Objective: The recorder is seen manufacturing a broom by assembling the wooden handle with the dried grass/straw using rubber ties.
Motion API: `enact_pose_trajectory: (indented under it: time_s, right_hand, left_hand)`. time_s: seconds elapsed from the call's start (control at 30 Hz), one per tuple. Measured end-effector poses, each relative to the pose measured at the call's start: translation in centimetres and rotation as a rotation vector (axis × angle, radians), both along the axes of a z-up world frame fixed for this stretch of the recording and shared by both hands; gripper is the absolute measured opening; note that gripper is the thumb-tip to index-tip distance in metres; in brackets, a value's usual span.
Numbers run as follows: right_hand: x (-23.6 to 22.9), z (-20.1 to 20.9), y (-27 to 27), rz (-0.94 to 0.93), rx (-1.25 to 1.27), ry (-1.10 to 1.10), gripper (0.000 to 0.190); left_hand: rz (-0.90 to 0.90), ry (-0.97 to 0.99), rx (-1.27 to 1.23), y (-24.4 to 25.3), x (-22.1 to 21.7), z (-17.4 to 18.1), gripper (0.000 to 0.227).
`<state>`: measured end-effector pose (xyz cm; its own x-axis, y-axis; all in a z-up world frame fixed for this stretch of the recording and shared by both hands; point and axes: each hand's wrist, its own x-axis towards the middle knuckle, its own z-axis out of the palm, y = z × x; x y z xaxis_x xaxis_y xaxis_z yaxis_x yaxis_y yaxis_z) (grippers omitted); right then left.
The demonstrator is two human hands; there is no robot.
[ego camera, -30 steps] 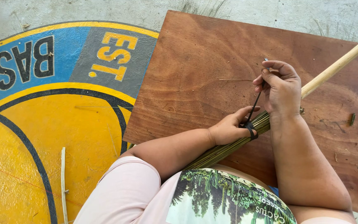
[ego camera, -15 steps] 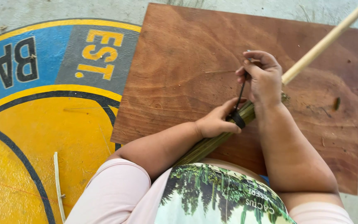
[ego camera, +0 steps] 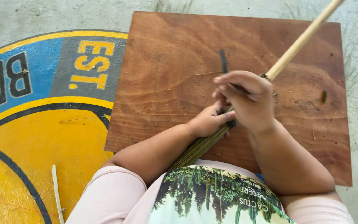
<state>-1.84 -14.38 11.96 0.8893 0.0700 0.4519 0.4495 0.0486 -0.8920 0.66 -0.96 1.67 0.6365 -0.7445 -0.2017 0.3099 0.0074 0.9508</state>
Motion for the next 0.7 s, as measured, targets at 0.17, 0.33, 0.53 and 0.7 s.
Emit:
enact_pose_trajectory:
  time_s: [0.17,0.33,0.53,0.7]
  right_hand:
    - [-4.2,3.9,0.6,0.02,-0.115,-0.122,0.011]
    - [-4.0,1.2,-1.5,0.097,-0.282,-0.14,0.014]
    - [-3.1,-6.0,-3.9,0.404,0.51,0.299,0.02]
    - [-5.9,-6.7,-3.3,0.523,0.445,0.285,0.02]
  left_hand:
    - [-0.002,-0.041,-0.03,-0.3,0.4,-4.1,0.051]
    - [0.025,-0.088,-0.021,0.6,0.3,-1.9,0.056]
    - [-0.036,-0.04,0.146,1.3,0.6,0.5,0.088]
    - [0.029,-0.182,-0.127,-0.4,2.7,-11.6,0.086]
